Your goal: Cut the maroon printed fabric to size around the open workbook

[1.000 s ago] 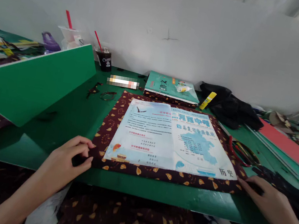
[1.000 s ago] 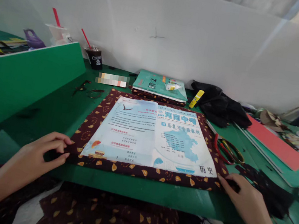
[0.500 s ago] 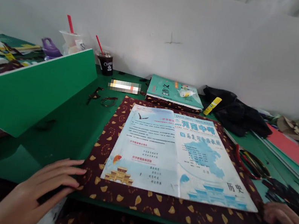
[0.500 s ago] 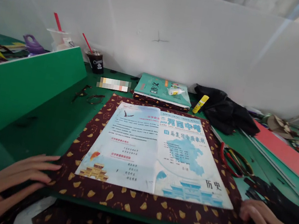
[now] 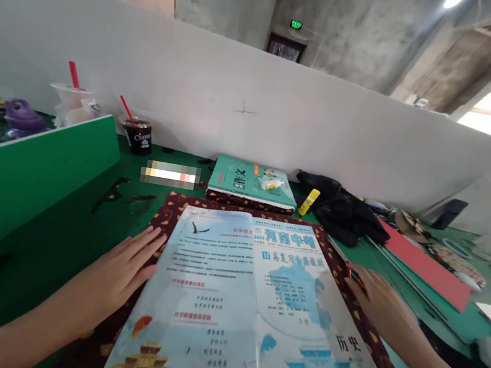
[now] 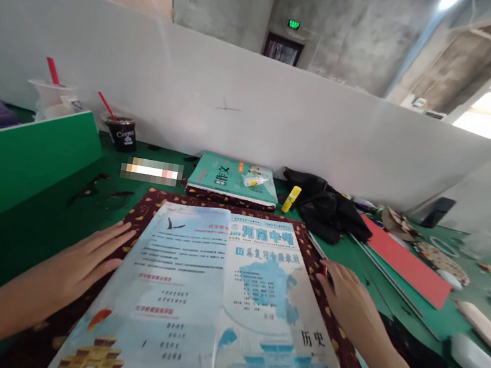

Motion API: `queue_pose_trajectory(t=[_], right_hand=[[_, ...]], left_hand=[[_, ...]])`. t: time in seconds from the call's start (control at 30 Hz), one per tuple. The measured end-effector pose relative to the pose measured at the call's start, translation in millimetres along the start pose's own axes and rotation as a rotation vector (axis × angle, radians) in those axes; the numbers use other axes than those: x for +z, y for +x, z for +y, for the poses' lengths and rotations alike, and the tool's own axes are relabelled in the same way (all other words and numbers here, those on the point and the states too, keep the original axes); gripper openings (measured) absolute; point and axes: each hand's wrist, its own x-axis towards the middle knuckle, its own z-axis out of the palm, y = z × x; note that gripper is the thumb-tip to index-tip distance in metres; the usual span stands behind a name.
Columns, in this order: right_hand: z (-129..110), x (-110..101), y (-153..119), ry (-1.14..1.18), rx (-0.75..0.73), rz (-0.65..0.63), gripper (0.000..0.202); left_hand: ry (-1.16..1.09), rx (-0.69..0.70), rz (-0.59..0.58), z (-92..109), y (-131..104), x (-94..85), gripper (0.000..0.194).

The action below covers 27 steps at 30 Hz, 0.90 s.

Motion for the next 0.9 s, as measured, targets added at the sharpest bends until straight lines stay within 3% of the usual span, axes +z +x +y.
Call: queue_pose_trajectory(t=[0.1,0.2,0.3,0.4,0.57,0.67,0.77,0.9], right_hand=[[15.3,38.5,11.2,-0.083,-0.052,0.018,0.059],[44.9,66.7,6.5,-0.151,-0.108,0.029,0.054],[73.5,78.3,2.9,-0.229,-0.149,0.092,0.05],[89.0,75.5,4.3,-0.281,-0.214,0.119,0.048],[68.9,49.6,16.0,-0.38,-0.041,0.189,0.047],[45.4,39.7,31.6,-0.274,-0.035,0.093,0.044],[34.5,47.2,55.4,-0.181,0.014,0.018,0.049],[39.4,69.2,95.9,-0.156,0.024,-0.06,0.057]], left_hand=[[0.087,0.046,-0.12,-6.7,16.5,25.7,0.063],[0.143,0.089,-0.151,-19.4,12.8,38.0,0.061],[0.177,0.124,-0.098,-26.2,8.1,37.6,0.061],[0.186,0.135,-0.084,-26.8,7.6,33.3,0.067],[0.176,0.109,-0.156,-28.7,7.3,29.4,0.071],[0.172,0.133,-0.176,-32.9,7.9,28.5,0.075],[0.169,0.167,-0.181,-39.0,11.2,26.9,0.075],[0.149,0.132,-0.236,-44.6,14.4,24.0,0.073]])
